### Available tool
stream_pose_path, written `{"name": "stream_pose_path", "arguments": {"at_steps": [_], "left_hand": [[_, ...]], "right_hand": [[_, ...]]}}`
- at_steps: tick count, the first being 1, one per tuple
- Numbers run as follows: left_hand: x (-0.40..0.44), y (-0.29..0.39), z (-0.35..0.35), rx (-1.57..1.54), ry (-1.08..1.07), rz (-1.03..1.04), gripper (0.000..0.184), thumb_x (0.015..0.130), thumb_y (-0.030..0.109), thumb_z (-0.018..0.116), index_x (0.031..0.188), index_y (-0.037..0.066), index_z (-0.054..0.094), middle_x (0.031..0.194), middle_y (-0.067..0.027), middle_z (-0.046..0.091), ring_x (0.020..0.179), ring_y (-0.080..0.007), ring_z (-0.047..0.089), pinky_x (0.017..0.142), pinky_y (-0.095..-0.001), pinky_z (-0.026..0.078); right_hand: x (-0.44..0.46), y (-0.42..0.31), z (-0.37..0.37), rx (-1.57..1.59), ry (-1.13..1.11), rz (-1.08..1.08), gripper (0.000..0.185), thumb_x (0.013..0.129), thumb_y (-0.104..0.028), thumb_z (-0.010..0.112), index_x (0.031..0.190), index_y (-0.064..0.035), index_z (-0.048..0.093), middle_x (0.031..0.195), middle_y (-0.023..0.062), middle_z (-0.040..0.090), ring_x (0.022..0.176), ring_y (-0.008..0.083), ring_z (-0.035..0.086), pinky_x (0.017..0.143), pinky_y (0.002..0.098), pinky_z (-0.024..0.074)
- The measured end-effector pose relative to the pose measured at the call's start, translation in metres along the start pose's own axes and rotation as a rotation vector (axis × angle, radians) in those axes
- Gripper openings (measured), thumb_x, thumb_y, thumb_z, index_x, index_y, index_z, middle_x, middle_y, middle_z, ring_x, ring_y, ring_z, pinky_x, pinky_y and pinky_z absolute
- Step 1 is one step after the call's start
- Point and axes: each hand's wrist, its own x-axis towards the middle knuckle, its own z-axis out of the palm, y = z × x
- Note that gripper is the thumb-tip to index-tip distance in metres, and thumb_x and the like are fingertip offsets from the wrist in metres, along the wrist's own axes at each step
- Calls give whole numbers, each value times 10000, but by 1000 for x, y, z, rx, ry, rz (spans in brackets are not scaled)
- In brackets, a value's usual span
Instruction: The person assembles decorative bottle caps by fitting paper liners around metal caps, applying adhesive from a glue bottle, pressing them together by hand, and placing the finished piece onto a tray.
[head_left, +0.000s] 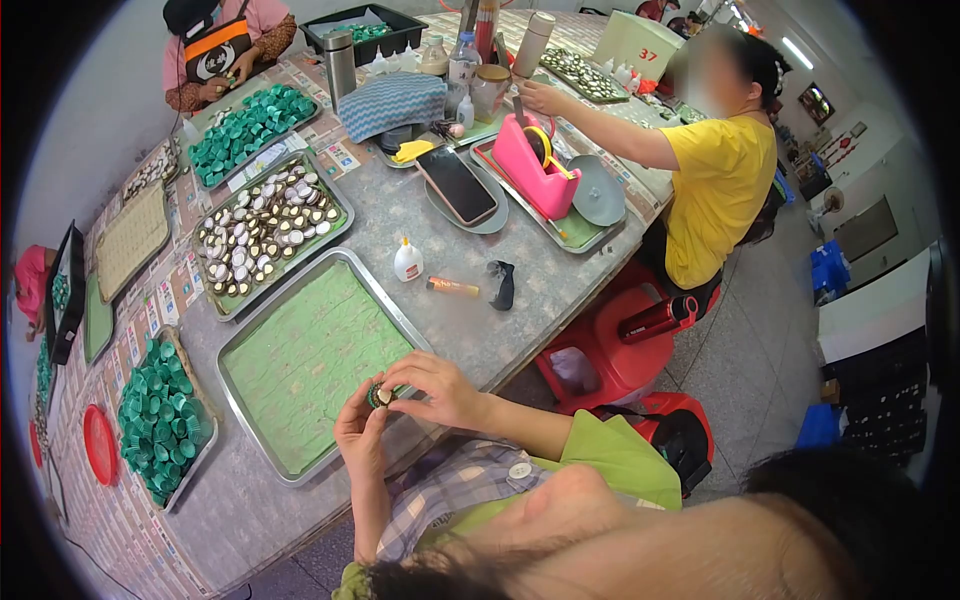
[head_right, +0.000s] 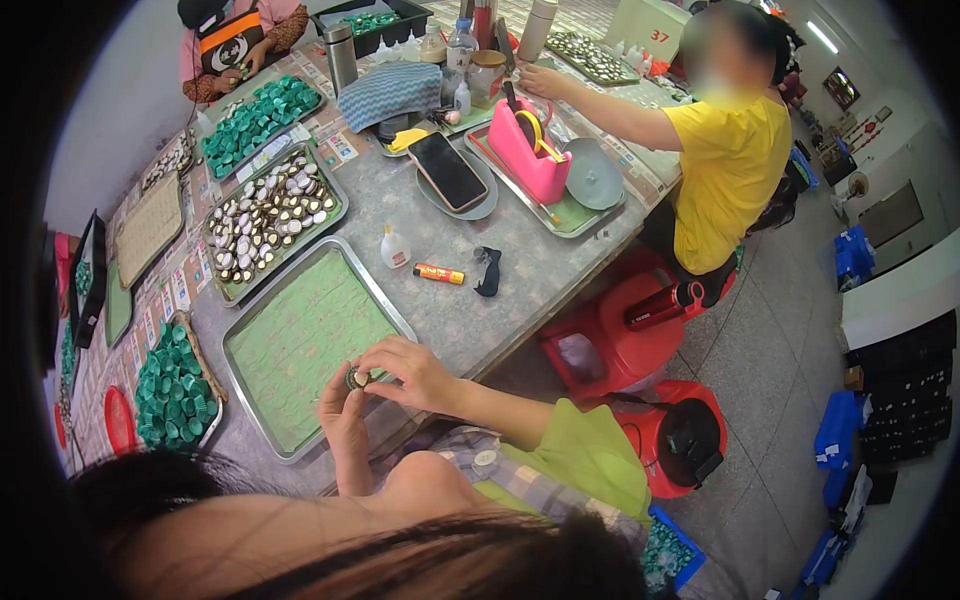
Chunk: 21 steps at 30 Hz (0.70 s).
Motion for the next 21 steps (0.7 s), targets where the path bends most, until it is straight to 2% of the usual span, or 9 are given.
{"name": "stream_pose_path", "arguments": {"at_steps": [6,8,11,21], "left_hand": [[2,-3,-2,22,-8,-23,362,753,-24,560,1107,-32,488,1113,-153,521,955,-160,536,815,-268,435],[3,-4,-1,34,-8,2,391,758,1,574,1133,-22,467,1019,-108,560,897,-162,555,763,-287,479],[4,-2,0,-9,-33,-22,365,755,-21,561,1111,-36,484,1104,-151,524,956,-160,534,821,-270,433],[3,-2,-2,17,-5,-15,369,751,-20,566,1111,-25,489,1104,-141,530,940,-145,537,803,-251,430]], "right_hand": [[0,0,-2,-11,0,5,229,637,-94,676,830,-59,557,877,68,571,801,236,548,681,312,440],[-1,0,-3,-11,-9,21,229,635,-88,682,831,-58,566,888,73,569,813,231,550,695,309,438],[1,-1,-5,-9,-11,20,229,631,-85,684,825,-57,566,892,74,568,814,229,550,693,308,439],[2,2,-2,-24,-22,2,223,636,-86,682,824,-57,565,891,76,568,805,228,554,684,306,442]]}}
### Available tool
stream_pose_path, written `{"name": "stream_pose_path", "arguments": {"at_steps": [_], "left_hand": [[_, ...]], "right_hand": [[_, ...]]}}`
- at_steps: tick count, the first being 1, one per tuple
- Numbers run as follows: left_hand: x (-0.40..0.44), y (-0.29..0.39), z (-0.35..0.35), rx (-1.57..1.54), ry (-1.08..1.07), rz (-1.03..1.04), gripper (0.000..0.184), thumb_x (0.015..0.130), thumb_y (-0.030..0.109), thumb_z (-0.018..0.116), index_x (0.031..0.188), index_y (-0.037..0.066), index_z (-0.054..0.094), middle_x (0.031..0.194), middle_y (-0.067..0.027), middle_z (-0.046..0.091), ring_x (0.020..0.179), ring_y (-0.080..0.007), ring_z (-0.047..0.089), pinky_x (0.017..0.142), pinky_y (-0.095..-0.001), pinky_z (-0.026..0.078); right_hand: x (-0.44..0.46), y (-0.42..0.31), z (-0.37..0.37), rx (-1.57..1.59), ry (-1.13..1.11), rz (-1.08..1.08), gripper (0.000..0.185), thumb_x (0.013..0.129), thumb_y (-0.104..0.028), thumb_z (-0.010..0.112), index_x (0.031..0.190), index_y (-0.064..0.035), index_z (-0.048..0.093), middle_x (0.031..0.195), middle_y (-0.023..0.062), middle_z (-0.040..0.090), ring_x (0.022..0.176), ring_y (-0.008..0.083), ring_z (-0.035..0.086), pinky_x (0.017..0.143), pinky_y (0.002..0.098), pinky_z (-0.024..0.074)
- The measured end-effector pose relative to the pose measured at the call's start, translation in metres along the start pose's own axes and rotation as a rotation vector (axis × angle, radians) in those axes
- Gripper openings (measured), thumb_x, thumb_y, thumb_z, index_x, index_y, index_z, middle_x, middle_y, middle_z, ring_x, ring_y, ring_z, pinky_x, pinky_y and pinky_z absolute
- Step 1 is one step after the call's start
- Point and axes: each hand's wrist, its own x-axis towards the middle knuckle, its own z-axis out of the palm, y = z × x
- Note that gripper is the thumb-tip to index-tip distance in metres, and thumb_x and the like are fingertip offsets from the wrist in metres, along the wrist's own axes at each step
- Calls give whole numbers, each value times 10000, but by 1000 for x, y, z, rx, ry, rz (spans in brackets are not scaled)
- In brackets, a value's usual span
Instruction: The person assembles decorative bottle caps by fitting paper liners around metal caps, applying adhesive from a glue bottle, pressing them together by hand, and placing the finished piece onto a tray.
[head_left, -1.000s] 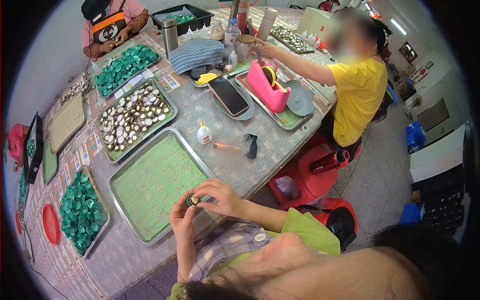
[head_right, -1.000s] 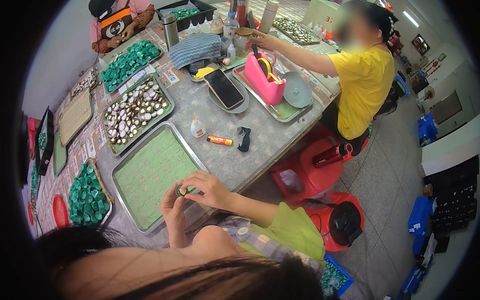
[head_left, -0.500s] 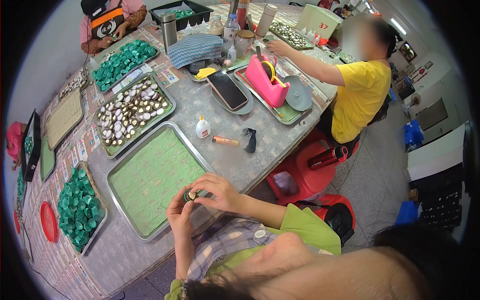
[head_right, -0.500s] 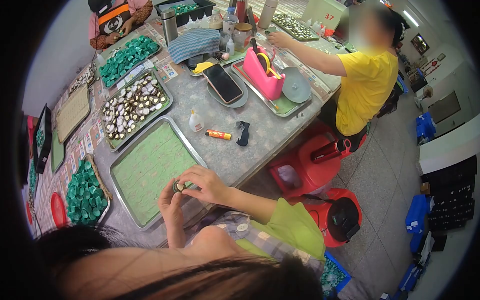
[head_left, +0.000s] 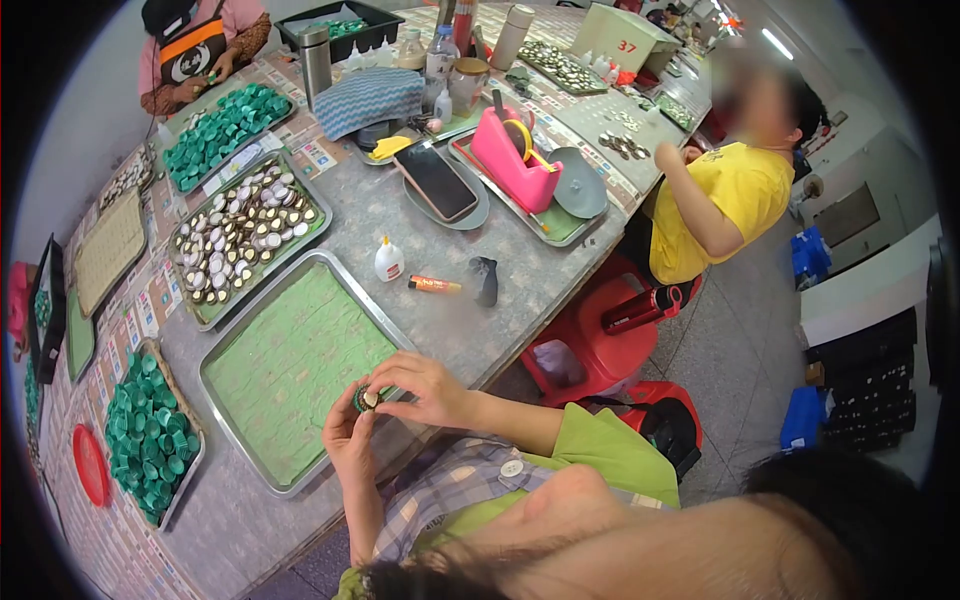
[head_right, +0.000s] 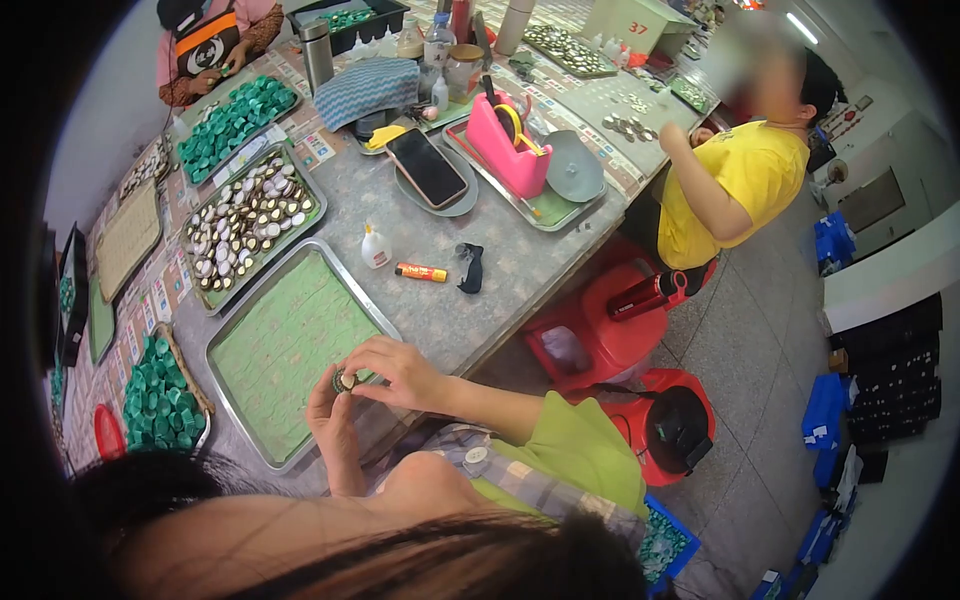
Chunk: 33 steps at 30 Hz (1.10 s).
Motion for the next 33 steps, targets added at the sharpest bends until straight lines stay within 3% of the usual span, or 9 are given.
{"name": "stream_pose_path", "arguments": {"at_steps": [4,6,17,18,33], "left_hand": [[-4,0,-2,-7,10,4,364,754,-21,560,1111,-25,488,1107,-142,527,946,-150,535,810,-258,430],[-2,1,1,17,9,47,377,764,4,562,1130,-13,474,1019,-87,549,903,-140,532,765,-269,460],[-4,-5,-1,-11,-3,8,388,767,-7,549,1144,-11,459,1014,-94,557,887,-154,545,773,-280,462],[-5,-4,-1,-31,-4,-9,366,761,-7,563,1116,-29,476,1074,-141,538,934,-161,538,794,-271,446],[-3,1,6,4,0,-12,353,768,-7,558,1111,-26,477,1089,-129,531,906,-134,536,768,-252,454]], "right_hand": [[0,-2,2,43,-13,30,223,646,-102,676,835,-63,565,891,74,568,813,229,551,689,310,441],[-1,-1,4,38,-20,24,221,650,-107,672,838,-63,565,892,72,568,821,229,549,694,311,440],[-8,0,3,57,10,24,226,659,-105,664,857,-59,563,903,76,571,838,236,545,710,314,438],[-9,0,4,73,18,43,226,659,-101,664,856,-59,562,903,77,572,836,237,546,711,315,439],[-11,2,3,95,46,35,222,664,-91,661,857,-61,556,909,75,571,847,238,548,724,319,436]]}}
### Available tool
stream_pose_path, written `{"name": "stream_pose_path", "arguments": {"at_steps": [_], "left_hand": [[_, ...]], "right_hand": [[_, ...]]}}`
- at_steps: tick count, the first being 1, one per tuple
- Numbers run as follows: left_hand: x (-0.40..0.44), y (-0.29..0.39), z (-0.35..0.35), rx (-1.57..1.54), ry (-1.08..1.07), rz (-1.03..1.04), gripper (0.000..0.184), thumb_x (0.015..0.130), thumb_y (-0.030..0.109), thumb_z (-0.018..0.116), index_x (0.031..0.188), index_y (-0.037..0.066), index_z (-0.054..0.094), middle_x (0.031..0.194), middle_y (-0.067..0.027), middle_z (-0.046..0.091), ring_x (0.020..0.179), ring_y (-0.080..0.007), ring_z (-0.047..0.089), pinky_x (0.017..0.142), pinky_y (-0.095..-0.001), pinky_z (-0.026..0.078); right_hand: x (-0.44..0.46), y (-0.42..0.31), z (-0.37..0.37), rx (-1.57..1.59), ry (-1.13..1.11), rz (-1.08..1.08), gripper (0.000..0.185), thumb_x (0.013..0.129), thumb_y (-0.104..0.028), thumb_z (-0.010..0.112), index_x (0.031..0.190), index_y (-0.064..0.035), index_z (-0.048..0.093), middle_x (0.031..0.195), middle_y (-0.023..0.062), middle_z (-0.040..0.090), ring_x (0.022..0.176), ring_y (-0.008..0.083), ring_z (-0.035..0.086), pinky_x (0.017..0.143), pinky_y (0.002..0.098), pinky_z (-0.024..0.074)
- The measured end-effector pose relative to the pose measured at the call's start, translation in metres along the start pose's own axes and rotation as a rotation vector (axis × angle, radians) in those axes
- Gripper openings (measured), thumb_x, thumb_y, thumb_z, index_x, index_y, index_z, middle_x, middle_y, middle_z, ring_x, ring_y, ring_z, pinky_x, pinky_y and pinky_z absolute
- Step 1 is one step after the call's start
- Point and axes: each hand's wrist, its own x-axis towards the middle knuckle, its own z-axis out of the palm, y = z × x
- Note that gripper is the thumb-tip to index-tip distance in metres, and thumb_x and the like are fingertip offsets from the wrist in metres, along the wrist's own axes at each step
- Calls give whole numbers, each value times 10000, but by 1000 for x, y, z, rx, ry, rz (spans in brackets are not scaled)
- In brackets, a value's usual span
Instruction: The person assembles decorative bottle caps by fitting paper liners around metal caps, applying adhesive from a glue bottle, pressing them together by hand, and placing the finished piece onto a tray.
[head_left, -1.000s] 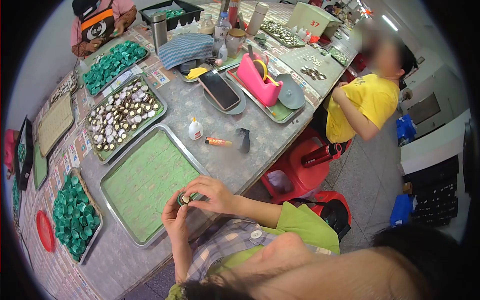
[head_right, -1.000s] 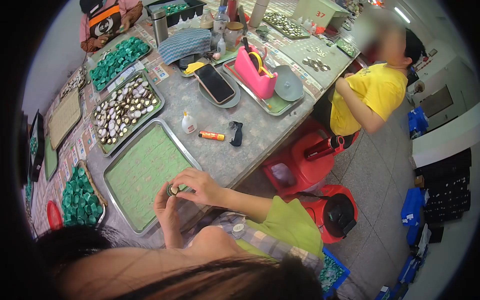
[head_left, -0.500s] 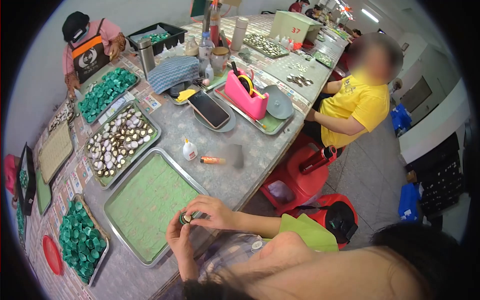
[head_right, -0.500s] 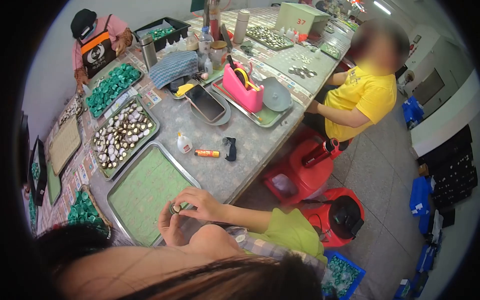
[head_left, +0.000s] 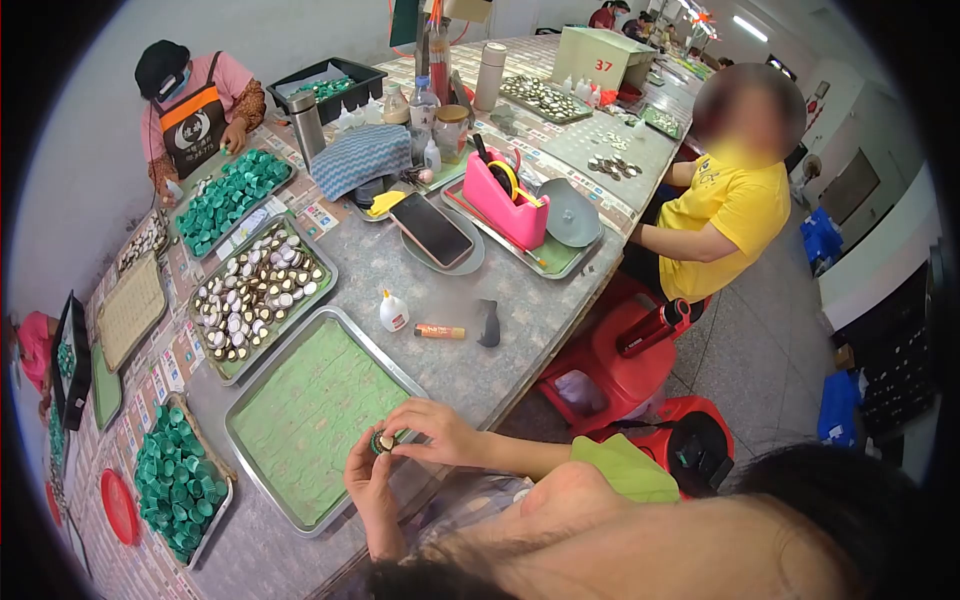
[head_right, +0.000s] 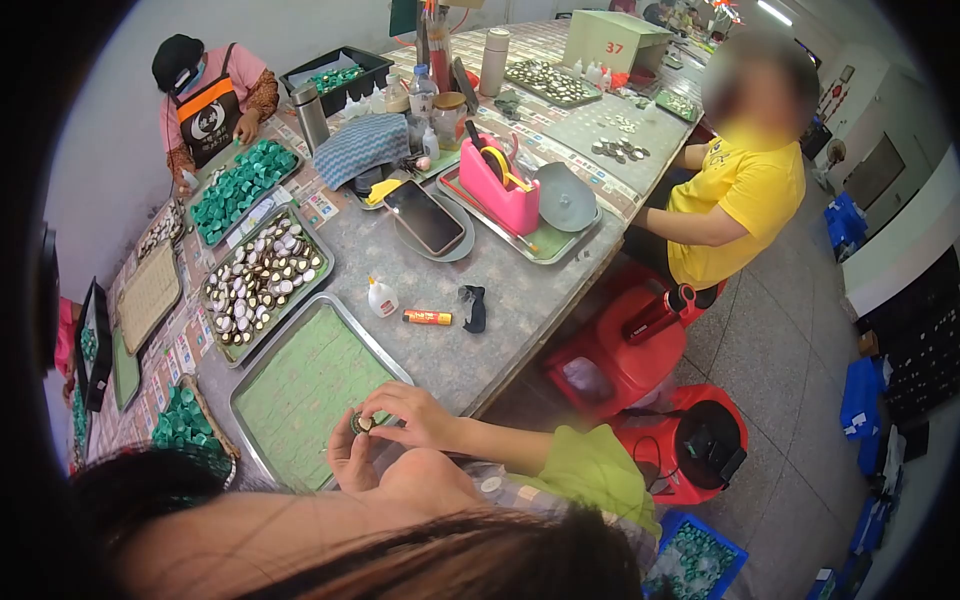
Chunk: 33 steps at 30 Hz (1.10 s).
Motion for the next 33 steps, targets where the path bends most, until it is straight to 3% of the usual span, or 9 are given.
{"name": "stream_pose_path", "arguments": {"at_steps": [22,25,30,33], "left_hand": [[-2,8,-6,-13,-22,17,361,783,-2,532,1137,-15,465,1084,-132,525,950,-171,527,759,-266,475],[-1,8,-12,-14,-59,-65,358,783,-9,527,1136,-11,469,1127,-121,491,970,-176,520,771,-268,474],[1,3,-16,32,-39,23,345,784,-13,522,1127,-5,482,1230,-84,383,990,-181,511,762,-268,477],[0,9,-10,52,-39,46,342,786,-13,521,1126,-8,482,1222,-82,384,993,-189,510,764,-271,475]], "right_hand": [[4,-4,5,-13,-8,-30,220,672,-115,660,858,-45,567,895,81,573,849,232,550,724,314,438],[4,-4,7,15,-18,-11,218,678,-108,656,863,-41,563,905,83,578,845,234,558,721,313,445],[6,-5,7,39,-53,31,210,695,-99,645,875,-37,556,919,86,580,840,226,571,712,307,456],[6,-6,9,73,-75,82,211,701,-95,642,882,-34,554,917,89,580,827,216,577,699,298,463]]}}
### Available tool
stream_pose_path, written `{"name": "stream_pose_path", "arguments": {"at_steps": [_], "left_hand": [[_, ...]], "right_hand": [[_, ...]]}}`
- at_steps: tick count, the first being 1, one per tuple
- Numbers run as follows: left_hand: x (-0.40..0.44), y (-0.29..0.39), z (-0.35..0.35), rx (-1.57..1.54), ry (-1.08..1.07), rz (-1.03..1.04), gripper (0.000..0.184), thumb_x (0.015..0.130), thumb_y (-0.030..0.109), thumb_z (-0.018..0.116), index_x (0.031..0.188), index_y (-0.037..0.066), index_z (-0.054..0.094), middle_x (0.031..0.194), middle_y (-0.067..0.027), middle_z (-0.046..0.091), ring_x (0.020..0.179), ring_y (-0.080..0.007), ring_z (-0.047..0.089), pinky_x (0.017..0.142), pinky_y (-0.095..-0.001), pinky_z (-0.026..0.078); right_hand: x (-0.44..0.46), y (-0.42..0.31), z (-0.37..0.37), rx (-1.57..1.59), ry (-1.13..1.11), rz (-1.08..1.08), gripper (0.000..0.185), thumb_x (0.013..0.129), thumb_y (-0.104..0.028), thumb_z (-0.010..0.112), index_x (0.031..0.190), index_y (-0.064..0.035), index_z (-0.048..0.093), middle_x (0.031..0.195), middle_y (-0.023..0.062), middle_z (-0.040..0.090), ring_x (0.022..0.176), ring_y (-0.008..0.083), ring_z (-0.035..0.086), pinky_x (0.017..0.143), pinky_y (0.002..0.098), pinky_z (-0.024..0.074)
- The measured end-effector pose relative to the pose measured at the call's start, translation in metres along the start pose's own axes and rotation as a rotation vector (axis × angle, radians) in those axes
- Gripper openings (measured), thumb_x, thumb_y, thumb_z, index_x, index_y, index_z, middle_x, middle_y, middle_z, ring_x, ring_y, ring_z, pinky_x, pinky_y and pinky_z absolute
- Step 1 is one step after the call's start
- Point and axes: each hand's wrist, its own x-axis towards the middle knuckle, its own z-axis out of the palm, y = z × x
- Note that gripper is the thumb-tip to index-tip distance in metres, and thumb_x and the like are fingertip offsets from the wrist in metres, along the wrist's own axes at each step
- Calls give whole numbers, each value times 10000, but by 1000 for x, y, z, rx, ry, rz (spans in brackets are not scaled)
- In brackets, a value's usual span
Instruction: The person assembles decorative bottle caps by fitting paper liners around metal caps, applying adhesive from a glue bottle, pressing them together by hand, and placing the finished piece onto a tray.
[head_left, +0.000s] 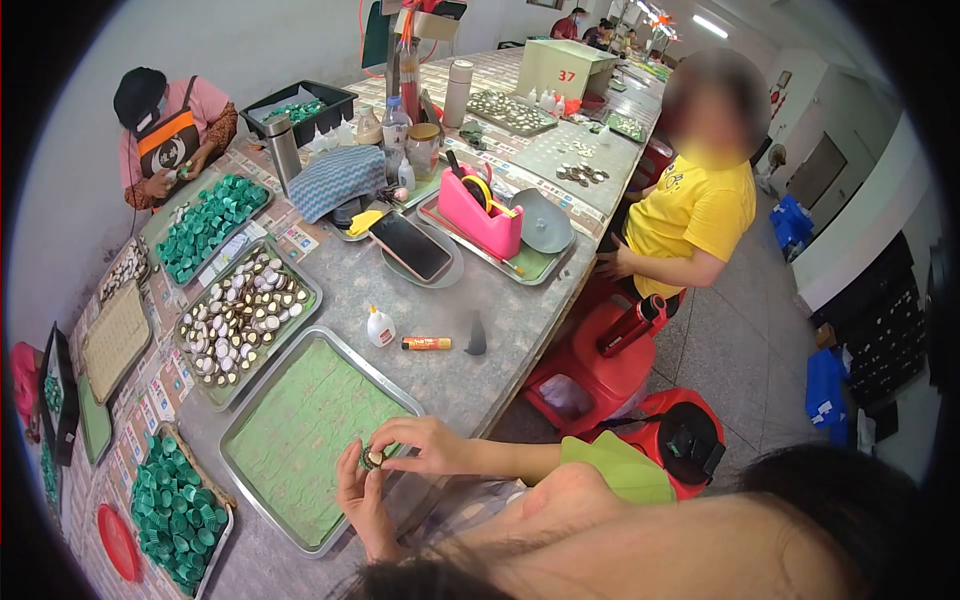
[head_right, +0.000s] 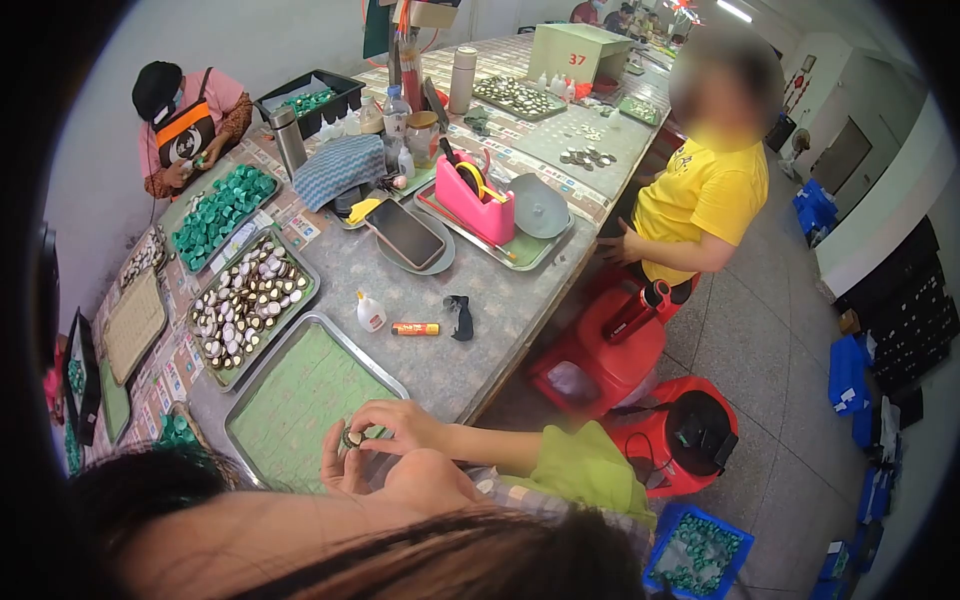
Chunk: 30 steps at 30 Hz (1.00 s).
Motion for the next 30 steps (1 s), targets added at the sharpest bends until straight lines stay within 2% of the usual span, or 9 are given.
{"name": "stream_pose_path", "arguments": {"at_steps": [10,13,21,24,25,28,30], "left_hand": [[-1,2,-2,27,-36,67,364,784,1,538,1141,-17,470,1199,-73,386,999,-199,502,800,-277,453],[-3,-3,-7,-12,-18,-6,368,783,3,541,1142,-26,466,1197,-79,395,1005,-199,498,826,-279,435],[-8,-3,-5,-43,32,-4,380,779,-8,537,1150,-23,453,1129,-108,476,999,-187,499,835,-285,425],[-9,-8,-13,1,38,1,377,775,-8,540,1143,-23,457,1135,-109,472,993,-185,502,834,-284,425],[-8,-9,-13,69,19,50,424,812,52,522,1203,-32,382,1098,-131,512,927,-166,537,810,-289,448],[-9,-6,-13,-51,15,21,408,821,76,509,1194,-35,390,1117,-133,497,948,-182,531,802,-295,454],[-9,0,-7,-23,62,-38,386,824,94,500,1174,-40,407,1121,-134,491,969,-198,524,797,-299,459]], "right_hand": [[2,0,1,4,-6,-14,213,699,-94,649,879,-29,554,909,91,580,814,214,581,690,287,466],[1,0,1,0,1,-16,213,697,-101,652,874,-30,555,906,92,581,818,219,580,690,287,464],[1,2,4,5,-3,-30,211,692,-103,654,868,-38,557,905,85,583,816,225,580,673,289,465],[0,2,6,-13,16,-68,225,681,-94,655,871,-39,547,867,78,578,755,203,584,642,284,465],[0,2,7,-13,17,-67,223,681,-93,655,868,-38,548,865,79,578,755,205,583,642,283,465],[2,0,7,-5,16,-65,217,678,-91,654,861,-40,549,861,80,579,758,210,582,642,284,465],[2,-2,6,-14,-9,-34,214,680,-86,656,866,-44,559,891,92,586,799,232,584,666,291,469]]}}
